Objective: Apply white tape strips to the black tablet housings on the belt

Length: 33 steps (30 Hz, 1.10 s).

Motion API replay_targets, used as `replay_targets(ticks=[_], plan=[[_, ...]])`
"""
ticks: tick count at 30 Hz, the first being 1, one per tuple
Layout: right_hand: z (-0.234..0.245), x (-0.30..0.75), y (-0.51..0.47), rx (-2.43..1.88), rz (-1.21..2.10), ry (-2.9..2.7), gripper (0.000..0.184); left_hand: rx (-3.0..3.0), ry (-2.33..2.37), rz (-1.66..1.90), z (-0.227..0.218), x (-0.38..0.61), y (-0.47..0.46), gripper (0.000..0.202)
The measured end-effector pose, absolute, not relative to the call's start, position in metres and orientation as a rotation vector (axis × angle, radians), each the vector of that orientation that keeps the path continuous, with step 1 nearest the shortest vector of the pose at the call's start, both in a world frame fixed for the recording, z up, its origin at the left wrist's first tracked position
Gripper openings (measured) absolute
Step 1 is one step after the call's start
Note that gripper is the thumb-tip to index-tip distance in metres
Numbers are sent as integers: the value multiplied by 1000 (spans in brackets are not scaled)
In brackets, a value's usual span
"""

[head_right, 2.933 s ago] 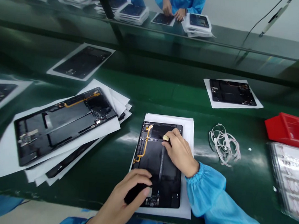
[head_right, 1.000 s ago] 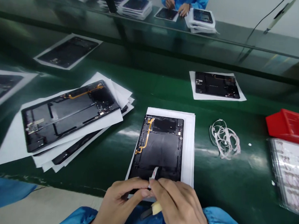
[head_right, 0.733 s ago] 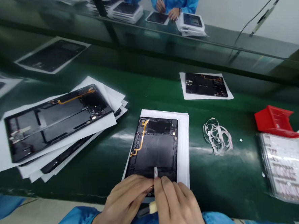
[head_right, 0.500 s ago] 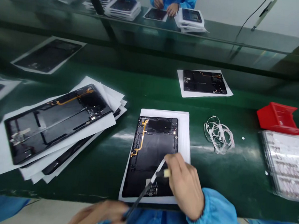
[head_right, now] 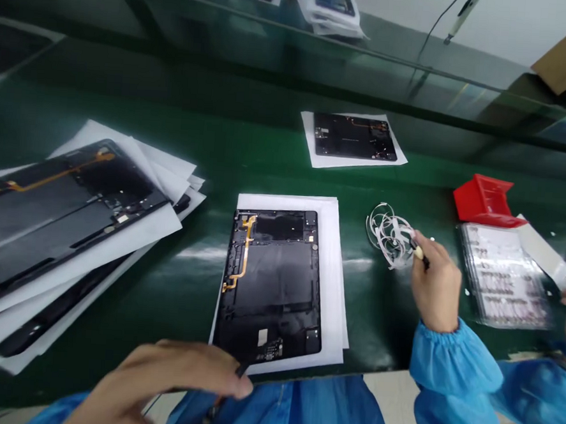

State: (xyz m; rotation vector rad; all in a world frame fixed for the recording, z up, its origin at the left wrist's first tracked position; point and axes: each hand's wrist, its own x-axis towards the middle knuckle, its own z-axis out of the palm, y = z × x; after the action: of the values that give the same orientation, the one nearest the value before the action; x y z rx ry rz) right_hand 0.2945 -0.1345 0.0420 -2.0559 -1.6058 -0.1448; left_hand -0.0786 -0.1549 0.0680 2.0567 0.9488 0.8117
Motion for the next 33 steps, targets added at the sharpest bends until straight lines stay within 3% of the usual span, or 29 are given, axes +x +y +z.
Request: replay_targets(ticks=[3,5,8,15,21,24,26,33], plan=[[56,271,-133,-1977,-185,-1625,35,1758,878,881,83,-63,-122,15],[70,233,-128,-1795,67,-1712,30,1713,976,1026,82,-54,-104,9],[84,179,-117,-1533,658,-1909,29,1727,1044,1103,71,-40,-84,8],[72,153,-96,-1400,1232,-1724,35,1540,1054,1010,50,-26,-55,17],[59,147,-86,-1387,1242,-1553,44,1506,1148,993,39,-35,-58,29],[54,147,-79,-1397,1265,-1499,24,1850,1273,1072,32,-48,-98,31],[50,148,-75,-1419,1287,-1504,10,2246,1155,929,25,-57,-132,30],[41,148,-68,-1431,1277,-1578,11,2563,1247,522,-3,-64,-190,39]])
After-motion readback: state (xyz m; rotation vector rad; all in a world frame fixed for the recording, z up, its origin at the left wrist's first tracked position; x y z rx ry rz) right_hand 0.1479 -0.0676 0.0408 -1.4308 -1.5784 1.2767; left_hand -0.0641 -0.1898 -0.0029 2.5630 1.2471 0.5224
